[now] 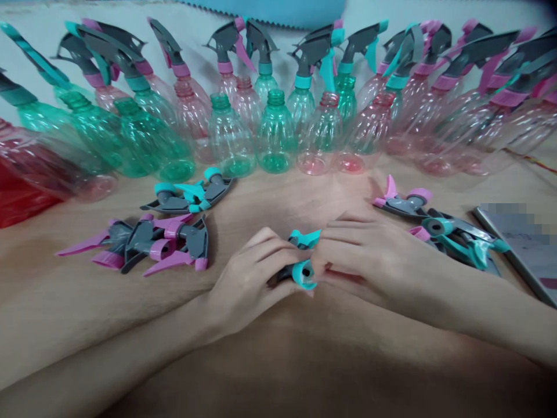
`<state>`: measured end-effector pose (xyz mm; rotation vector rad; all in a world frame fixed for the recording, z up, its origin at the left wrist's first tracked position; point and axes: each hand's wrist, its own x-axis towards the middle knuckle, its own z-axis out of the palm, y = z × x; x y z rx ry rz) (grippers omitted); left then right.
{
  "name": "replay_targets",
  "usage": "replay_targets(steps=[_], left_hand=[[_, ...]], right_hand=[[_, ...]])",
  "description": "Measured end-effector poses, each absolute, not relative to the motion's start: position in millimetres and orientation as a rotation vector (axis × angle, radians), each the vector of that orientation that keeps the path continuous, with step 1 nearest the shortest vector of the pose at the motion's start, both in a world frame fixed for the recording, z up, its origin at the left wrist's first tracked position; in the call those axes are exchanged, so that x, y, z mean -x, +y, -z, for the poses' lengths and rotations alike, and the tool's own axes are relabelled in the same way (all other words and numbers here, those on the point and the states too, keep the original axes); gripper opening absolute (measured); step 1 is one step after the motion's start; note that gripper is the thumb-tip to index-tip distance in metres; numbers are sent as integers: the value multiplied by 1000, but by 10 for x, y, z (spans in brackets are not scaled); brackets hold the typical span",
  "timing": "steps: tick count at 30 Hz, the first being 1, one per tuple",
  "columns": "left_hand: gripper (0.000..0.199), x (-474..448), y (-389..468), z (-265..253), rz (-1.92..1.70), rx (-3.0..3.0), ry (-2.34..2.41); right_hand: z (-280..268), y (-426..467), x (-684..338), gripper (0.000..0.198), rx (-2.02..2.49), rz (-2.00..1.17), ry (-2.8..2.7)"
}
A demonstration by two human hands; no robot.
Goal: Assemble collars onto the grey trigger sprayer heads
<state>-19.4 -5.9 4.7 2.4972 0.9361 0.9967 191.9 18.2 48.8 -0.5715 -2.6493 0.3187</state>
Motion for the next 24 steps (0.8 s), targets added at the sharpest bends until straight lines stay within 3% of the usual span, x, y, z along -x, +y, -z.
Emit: replay_targets(steps=[8,14,19,24], left_hand=[[23,216,-64,-15,-1041,-2550,955],[28,215,-65,3,-1060,-2565,939],[26,200,-53,-10,-1009,-2560,938],[19,206,-48,6,-1020,-2565,961]], right_hand=[[-388,83,-1847,23,911,-580,-2391],[-378,116,-1807,21,975,-960,-2240],[-351,97,-1810,19,982,-1032,-2280],[-228,37,-1758,21,1008,-1330,-1998]])
